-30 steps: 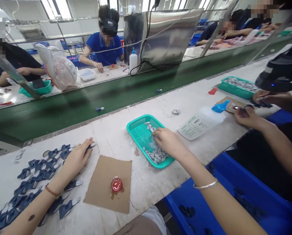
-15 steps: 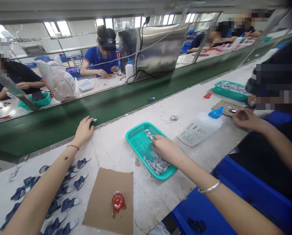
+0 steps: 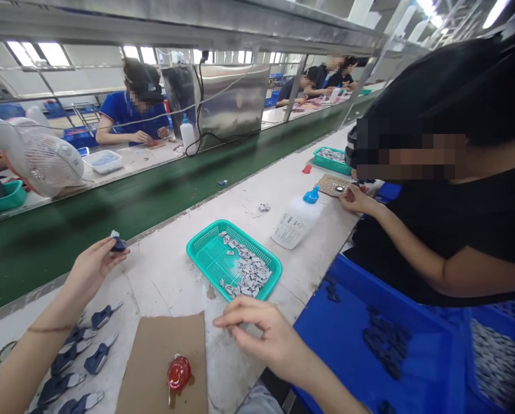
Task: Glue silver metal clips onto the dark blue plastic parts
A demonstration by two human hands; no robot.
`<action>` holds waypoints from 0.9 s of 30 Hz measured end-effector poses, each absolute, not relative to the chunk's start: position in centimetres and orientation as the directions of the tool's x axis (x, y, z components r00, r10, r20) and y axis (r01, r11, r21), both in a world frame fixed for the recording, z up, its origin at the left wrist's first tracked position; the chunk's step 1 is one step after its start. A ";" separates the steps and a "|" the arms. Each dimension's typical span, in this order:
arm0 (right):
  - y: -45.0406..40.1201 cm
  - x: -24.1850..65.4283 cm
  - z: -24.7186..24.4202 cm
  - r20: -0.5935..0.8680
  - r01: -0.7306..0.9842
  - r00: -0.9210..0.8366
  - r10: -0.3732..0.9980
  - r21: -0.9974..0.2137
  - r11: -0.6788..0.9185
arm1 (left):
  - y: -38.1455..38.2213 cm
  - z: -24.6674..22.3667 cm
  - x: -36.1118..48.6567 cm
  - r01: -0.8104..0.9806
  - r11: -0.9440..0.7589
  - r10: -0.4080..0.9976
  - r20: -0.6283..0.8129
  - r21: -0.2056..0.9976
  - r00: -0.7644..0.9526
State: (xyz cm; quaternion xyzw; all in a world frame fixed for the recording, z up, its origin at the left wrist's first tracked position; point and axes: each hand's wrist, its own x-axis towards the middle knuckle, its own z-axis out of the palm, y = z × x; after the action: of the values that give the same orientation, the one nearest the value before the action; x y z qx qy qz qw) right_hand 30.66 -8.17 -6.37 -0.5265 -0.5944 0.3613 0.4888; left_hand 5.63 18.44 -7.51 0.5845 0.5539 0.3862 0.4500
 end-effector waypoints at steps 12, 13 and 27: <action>-11.3 28.2 -14.0 0.460 0.750 -0.049 0.887 -0.569 0.337 | -0.1 -7.5 0.4 -0.087 0.615 0.788 -0.614 0.784 0.043; -11.5 28.2 -14.1 0.472 0.759 -0.054 0.880 -0.553 0.343 | -0.8 -7.7 0.0 -0.089 0.637 0.770 -0.634 0.765 0.069; -11.0 27.0 -12.1 0.221 0.828 0.008 0.975 -0.548 0.117 | -6.6 -10.6 -1.0 -0.168 0.644 0.754 -0.657 0.747 -0.030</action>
State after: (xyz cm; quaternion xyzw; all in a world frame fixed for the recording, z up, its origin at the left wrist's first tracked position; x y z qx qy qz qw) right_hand 26.99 -10.96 -12.14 -0.6514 -0.6921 0.1303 0.2823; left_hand -0.96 -6.59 -10.60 0.2340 0.6258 0.3513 0.6559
